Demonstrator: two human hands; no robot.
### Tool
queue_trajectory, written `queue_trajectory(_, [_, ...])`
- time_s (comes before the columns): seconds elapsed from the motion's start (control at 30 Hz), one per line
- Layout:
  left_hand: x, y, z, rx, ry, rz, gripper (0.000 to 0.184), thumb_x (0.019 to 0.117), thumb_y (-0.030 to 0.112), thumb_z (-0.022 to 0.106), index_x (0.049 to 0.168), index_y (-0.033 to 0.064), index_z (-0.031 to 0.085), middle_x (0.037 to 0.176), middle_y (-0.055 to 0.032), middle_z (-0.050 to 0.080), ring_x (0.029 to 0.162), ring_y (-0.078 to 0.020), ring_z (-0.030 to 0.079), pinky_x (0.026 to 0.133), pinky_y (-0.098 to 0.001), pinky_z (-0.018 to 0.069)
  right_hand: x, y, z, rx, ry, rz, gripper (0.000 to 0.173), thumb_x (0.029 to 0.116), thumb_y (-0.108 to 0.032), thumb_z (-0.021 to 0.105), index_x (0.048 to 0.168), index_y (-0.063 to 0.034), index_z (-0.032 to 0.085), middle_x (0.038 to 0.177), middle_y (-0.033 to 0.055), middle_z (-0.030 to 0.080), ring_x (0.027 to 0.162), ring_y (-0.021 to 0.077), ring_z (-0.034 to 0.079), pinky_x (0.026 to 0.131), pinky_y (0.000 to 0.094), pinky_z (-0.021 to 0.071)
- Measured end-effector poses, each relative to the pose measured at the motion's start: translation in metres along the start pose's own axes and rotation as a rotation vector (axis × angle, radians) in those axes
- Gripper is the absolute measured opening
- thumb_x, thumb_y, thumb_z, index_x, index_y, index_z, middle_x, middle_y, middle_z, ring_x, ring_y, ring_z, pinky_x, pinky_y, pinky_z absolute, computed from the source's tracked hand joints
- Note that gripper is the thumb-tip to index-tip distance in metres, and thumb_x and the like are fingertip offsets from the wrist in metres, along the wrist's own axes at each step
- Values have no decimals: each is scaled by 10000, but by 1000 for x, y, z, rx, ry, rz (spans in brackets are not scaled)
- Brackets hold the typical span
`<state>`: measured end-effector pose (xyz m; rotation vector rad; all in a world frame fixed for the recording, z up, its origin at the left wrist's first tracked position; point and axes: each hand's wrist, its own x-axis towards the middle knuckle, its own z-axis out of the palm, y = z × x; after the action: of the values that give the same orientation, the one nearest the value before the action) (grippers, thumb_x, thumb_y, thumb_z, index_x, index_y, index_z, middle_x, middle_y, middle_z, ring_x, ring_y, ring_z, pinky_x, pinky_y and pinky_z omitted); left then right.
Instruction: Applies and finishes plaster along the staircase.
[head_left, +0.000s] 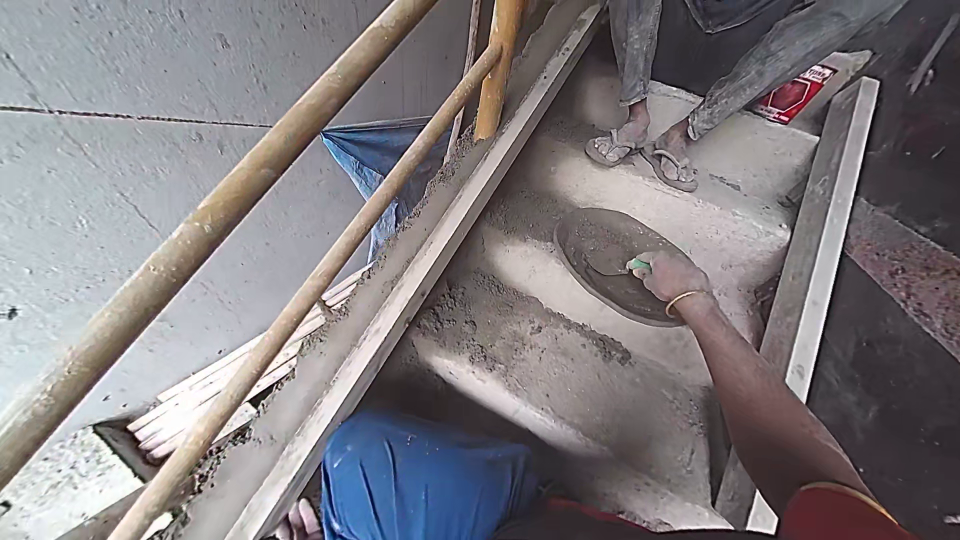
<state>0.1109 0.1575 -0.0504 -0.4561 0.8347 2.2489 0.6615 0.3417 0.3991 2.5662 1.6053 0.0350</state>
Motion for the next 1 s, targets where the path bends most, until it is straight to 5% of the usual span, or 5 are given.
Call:
queue_trajectory(0.27, [-9,6,15,-21,40,0,230,1111,217,315,1153,74,490,1035,-68,645,1023,-219,675,941,-450,575,-46,-30,-33,146,207,-207,402,1056,-303,576,1435,-168,592,1251,213,690,1171,432,655,995,658,487])
queue_trajectory(0.4, [-14,4,6,13,-73,52,271,1118,163,333,1350,39,397,1225,-116,607,1140,-240,643,987,-426,561,-45,-86,-40,465,210,-388,397,1067,-268,552,1439,-130,569,1162,169,702,960,313,708,878,541,567])
queue_trajectory(0.53, [-5,6,10,7,40,-22,257,1119,202,305,1332,84,385,1211,-91,569,1125,-241,626,950,-447,565,-44,-164,-57,1168,-13,-475,346,1091,-157,513,1428,-100,564,874,92,667,597,124,615,522,240,525])
queue_trajectory(0.73, [12,-6,-5,9,25,21,215,1122,193,335,1286,71,403,1152,-94,605,1065,-254,669,890,-453,604,22,-274,-28,1956,-542,-355,282,1121,-310,380,1185,-97,553,767,32,575,506,78,521,451,197,460])
queue_trajectory(1.0, [15,-7,-4,-21,44,4,297,1124,198,355,1379,47,367,1227,-145,598,1133,-288,653,932,-471,593,24,-261,-12,2033,-521,-288,332,1132,-287,327,1231,-50,536,752,47,571,486,74,526,433,181,463])
